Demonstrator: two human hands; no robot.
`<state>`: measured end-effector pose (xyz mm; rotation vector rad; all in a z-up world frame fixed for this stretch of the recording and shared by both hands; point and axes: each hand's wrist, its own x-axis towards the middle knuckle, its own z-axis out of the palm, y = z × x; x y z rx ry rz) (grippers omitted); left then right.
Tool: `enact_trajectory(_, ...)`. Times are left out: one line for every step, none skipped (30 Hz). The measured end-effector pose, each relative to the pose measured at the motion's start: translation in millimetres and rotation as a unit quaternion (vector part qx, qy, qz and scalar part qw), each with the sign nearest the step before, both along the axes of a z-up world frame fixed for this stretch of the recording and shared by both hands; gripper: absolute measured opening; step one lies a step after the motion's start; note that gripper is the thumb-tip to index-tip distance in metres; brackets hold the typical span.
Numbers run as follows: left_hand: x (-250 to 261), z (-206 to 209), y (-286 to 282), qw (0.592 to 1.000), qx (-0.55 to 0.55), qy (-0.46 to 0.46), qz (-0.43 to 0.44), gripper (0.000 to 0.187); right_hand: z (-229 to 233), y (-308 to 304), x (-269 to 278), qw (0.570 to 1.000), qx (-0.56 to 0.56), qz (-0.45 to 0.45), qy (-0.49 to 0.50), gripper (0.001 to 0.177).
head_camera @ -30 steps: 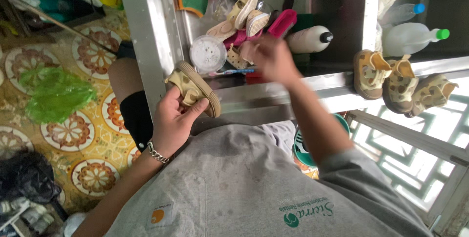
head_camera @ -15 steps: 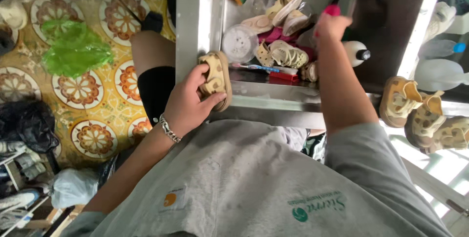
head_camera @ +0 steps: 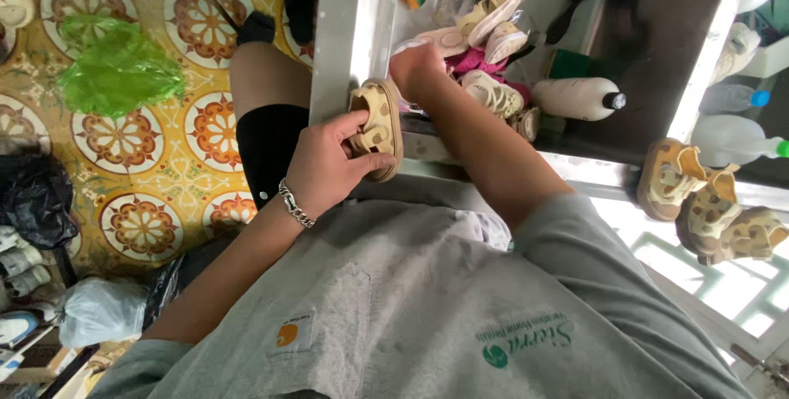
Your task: The person cleans a pair of small tan shoes by applying a cleaning foam and scrubbing them with a pink brush before rinsing them under a running faucet.
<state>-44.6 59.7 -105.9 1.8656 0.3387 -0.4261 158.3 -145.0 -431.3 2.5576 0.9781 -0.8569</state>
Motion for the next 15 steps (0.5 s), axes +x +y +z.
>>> enact_trajectory(-1.9,2.4,0.7,1.000,0.002,-0.001,0.004,0.097,-23.2,-1.9,-1.6,1.000,0.002,0.004,-0.001,0.008)
enact_trajectory(-1.8,4.5,2.5,1.000,0.010,0.008,0.009,0.100,-46.1,-2.4,0.2,1.000,0.010,-0.005,0.029,0.017)
enact_trajectory(-1.6,6.7,4.5,1.000,0.017,0.018,0.014,0.103,-69.0,-2.5,2.5,0.998,0.018,-0.014,0.059,0.026)
enact_trajectory(-1.2,8.9,5.7,1.000,0.018,0.015,0.017,0.103,-53.9,-5.4,7.7,0.998,0.019,-0.011,0.057,0.026)
enact_trajectory(-0.3,11.1,7.0,1.000,0.005,0.006,0.006,0.101,-38.9,-8.4,13.5,0.996,0.001,-0.016,0.083,0.025)
enact_trajectory(5.2,11.8,9.3,1.000,-0.008,-0.008,-0.006,0.099,-23.9,-10.4,26.0,0.994,-0.017,-0.022,0.106,0.025)
enact_trajectory(6.1,4.4,8.0,1.000,-0.007,-0.014,-0.005,0.099,42.7,-43.7,3.1,0.995,-0.016,-0.020,0.100,0.025)
enact_trajectory(2.4,-1.9,6.1,1.000,-0.026,0.005,-0.006,0.097,106.7,-56.8,-9.8,0.997,0.053,-0.050,0.019,0.035)
enact_trajectory(-1.4,-8.9,3.2,0.999,-0.045,0.025,-0.006,0.095,172.6,-57.2,-7.1,0.987,0.122,-0.080,-0.062,0.050)
enact_trajectory(4.3,0.3,0.3,0.999,-0.046,0.025,-0.007,0.095,229.7,-66.1,-22.6,0.987,0.120,-0.081,-0.062,0.050)
enact_trajectory(10.0,9.3,-3.8,0.998,-0.059,0.018,-0.021,0.098,291.2,-72.4,-28.6,0.952,0.216,-0.216,-0.023,0.055)
enact_trajectory(15.5,19.5,-7.3,0.997,-0.071,0.013,-0.039,0.102,360.4,-79.1,-31.3,0.886,0.304,-0.349,0.015,0.061)
enact_trajectory(20.7,19.9,-9.0,0.996,-0.072,0.014,-0.043,0.102,342.1,-102.5,-38.6,0.885,0.303,-0.352,0.014,0.061)
enact_trajectory(26.1,19.3,-13.5,0.995,-0.072,0.001,-0.064,0.093,324.3,-129.8,-48.7,0.820,0.423,-0.386,0.005,0.051)
enact_trajectory(31.3,18.7,-19.9,0.994,-0.072,-0.011,-0.085,0.086,306.8,-158.8,-59.7,0.738,0.535,-0.410,-0.006,0.043)
